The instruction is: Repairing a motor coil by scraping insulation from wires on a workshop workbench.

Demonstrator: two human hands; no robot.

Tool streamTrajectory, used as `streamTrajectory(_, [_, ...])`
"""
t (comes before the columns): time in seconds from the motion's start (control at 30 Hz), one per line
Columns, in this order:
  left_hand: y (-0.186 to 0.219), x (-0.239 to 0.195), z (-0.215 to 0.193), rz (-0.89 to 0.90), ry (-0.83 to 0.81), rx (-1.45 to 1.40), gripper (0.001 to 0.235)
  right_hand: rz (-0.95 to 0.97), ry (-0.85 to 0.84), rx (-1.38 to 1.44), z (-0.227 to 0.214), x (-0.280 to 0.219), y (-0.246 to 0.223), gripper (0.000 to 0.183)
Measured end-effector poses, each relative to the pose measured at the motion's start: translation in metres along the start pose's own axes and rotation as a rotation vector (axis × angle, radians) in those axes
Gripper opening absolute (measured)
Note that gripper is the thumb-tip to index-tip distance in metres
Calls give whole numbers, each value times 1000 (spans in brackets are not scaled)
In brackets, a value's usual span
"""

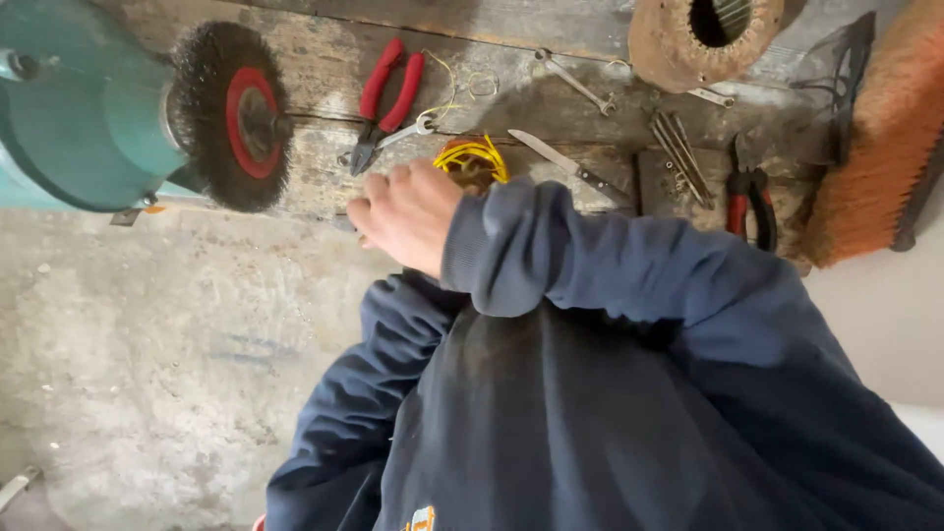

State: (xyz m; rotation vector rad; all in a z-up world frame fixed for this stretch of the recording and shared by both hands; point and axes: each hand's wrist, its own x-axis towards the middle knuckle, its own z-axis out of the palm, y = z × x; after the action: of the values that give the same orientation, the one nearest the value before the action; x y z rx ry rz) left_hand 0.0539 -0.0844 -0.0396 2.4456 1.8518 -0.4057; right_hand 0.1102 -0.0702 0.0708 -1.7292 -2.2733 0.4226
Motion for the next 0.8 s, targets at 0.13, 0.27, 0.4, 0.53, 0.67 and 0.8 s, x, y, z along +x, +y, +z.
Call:
streamTrajectory(0.13, [2,-7,-88,-138,-265,31,39,38,-12,-129,-22,-1,-14,17])
streamTrajectory(0.27, [-15,-8,31,554,315,-54,48,2,335,-180,-37,-10,-25,13])
streamTrajectory(0.4, [-43,-16,31,875,214,-371,45,-103,337,409,-52,-50,30,11])
streamTrajectory(0.53, [-57,-23,-20,958,127,-503,42,318,383,315,-45,-134,79,15])
streamTrajectory(0.67, [-45,-19,-40,970,209,-549,57,628,326,327,-7,-206,87,17])
streamTrajectory(0.8, [-24,-11,-34,921,183,-478,79,621,341,401,28,-224,69,18])
